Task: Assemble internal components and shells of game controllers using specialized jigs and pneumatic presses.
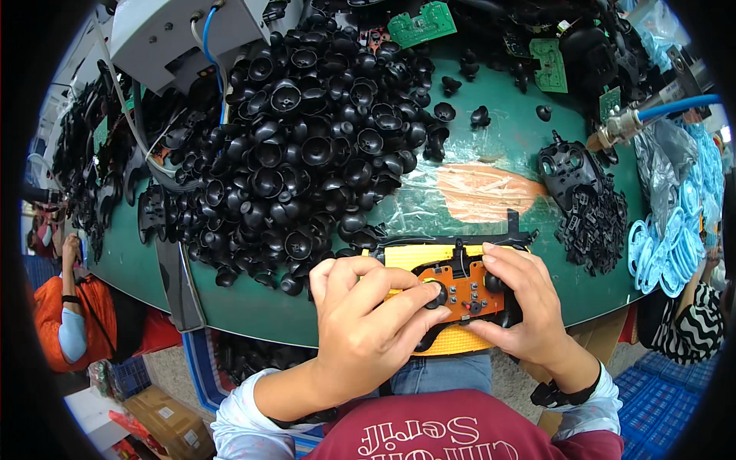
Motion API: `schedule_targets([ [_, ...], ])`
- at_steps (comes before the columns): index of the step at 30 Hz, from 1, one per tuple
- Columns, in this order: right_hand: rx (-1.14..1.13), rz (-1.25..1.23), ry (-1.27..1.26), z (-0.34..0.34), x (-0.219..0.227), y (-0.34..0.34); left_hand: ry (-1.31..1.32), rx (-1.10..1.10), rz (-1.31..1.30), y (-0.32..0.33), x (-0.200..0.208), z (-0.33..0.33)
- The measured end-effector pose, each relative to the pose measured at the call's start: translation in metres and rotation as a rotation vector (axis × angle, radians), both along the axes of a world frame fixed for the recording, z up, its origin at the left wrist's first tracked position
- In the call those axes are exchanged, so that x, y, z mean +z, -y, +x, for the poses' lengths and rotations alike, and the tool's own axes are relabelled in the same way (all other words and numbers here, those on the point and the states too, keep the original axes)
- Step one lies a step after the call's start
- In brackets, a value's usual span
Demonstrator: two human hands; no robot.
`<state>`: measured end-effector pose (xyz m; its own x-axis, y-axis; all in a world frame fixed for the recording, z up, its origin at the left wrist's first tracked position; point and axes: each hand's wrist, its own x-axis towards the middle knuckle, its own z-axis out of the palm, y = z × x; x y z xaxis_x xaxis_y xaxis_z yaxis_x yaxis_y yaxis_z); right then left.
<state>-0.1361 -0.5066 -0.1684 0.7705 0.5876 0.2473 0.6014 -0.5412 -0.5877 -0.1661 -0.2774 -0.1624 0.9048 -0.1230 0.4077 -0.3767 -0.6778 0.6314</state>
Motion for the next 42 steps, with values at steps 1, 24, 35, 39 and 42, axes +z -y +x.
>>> schedule_targets([
  [1,-0.001,0.008,0.002,-0.001,0.0,0.0,-0.003,0.01,0.044,0.001,0.002,0.001],
  [24,-0.029,0.025,0.017,-0.005,-0.002,-0.004,-0.207,-0.121,-0.002,-0.007,0.009,0.01],
  [35,-0.029,0.039,0.009,-0.006,-0.004,-0.004,-0.127,-0.077,0.016,-0.008,0.004,0.005],
  [39,-0.028,0.033,0.012,-0.006,-0.004,-0.004,-0.128,-0.105,0.046,-0.006,0.007,0.004],
  [42,-0.03,0.041,0.016,-0.006,-0.006,-0.003,-0.152,-0.112,0.011,-0.003,0.008,0.003],
])
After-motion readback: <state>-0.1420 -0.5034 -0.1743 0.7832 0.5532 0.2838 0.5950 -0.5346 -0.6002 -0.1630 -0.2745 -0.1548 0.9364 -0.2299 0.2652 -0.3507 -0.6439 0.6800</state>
